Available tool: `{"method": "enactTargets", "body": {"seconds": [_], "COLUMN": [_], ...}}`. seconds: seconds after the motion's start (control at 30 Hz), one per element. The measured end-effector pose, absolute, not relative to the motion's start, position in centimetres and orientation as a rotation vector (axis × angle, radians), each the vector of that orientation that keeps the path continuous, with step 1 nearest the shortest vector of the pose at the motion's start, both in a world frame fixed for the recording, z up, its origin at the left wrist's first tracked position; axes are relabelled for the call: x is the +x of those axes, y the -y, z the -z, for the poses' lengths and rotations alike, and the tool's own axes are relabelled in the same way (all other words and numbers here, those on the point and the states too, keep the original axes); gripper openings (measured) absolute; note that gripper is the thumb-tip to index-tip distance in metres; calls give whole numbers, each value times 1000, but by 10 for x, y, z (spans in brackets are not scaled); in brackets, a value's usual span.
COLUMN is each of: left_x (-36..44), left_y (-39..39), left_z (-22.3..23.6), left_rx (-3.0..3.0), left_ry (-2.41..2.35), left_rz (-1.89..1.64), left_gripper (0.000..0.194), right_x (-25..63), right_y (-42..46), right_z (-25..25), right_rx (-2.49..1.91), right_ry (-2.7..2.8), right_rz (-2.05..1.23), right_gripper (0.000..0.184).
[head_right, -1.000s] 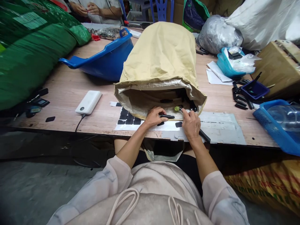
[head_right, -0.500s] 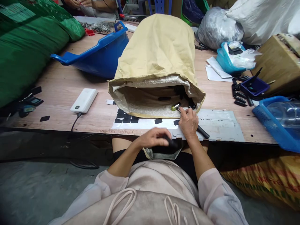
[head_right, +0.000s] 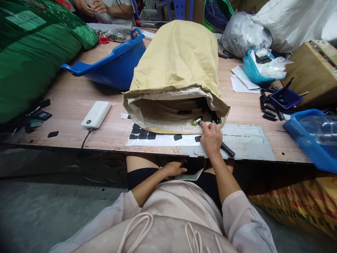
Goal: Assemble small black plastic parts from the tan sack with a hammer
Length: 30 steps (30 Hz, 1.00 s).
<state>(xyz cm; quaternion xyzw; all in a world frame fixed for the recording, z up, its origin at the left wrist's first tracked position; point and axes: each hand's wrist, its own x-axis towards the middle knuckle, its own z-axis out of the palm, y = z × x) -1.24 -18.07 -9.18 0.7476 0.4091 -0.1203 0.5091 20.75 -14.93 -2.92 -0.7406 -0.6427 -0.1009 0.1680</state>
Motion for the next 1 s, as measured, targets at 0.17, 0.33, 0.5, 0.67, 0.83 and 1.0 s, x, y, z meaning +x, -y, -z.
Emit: {"method": "enactTargets", "body": {"seconds": [0.17, 0.33, 0.5, 0.67, 0.83, 1.0], "left_x": [-10, 11, 32, 17, -4, -5], "left_y": [157, 69, -4, 5, 40, 50], "left_z": [14, -17, 17, 20, 17, 28], "left_rx": [1689, 1776, 1940, 1953, 2038, 2129], "left_ry": [-287, -869, -1475, -1413, -1185, -1179], "left_rz": [130, -632, -820, -758, -645, -671], "left_gripper": [32, 27, 20, 17, 16, 18], "right_x": [206, 205, 205, 204, 205, 208], "right_y": [149, 149, 149, 149, 149, 149], "right_z": [29, 27, 27, 27, 29, 28], "right_rx": [-2137, -2135, -2127, -2121, -2141, -2124], "right_ry": [1813, 1817, 1805, 1796, 1803, 1817], "right_rz": [287, 275, 275, 275, 294, 309], "right_gripper": [44, 43, 43, 43, 43, 43]}}
